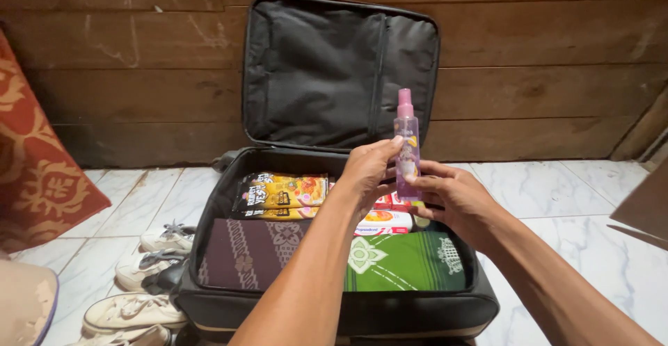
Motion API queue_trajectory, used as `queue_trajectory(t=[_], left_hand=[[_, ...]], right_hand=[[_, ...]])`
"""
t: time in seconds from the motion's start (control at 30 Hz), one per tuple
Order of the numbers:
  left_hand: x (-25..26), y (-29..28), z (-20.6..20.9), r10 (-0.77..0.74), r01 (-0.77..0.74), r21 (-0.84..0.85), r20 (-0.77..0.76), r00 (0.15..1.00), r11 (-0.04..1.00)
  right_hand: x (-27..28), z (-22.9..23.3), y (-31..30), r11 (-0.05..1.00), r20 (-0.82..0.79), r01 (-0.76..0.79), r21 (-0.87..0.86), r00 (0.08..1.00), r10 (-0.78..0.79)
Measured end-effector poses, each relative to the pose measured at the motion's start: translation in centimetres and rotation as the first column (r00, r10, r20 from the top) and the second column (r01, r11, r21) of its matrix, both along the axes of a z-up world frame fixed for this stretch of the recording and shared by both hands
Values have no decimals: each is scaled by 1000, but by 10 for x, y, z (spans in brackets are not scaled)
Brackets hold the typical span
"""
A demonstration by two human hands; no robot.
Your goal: The recorder is packing various items including ramen packets, toiletries, and shoes into a suitcase on the floor.
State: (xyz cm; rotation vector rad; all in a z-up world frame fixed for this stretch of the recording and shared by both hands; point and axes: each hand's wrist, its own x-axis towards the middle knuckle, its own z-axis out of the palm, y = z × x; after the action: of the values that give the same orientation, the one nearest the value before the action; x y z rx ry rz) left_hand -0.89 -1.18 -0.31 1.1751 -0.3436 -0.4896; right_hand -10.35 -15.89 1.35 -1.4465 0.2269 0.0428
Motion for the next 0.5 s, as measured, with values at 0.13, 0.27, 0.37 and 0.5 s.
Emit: queue_trajectory(t=[0.13,0.27,0.37,0.5], left_hand=[[5,18,-8,12,-12,-15,-8,1000,1000],[2,38,-14,41,-41,-8,-43,998,999],[3,49,-20,88,-85,30,-82,993,996],[13,53,-40,138,-130,73,-105,985,989]], right_hand=[[6,-11,15,1000,-39,-14,-28,999,13],[13,-26,30,999,-86,-40,12,995,40],[22,-43,35,996,-94,-81,35,992,84],[34,-63,37,995,-133,-52,87,989,64]])
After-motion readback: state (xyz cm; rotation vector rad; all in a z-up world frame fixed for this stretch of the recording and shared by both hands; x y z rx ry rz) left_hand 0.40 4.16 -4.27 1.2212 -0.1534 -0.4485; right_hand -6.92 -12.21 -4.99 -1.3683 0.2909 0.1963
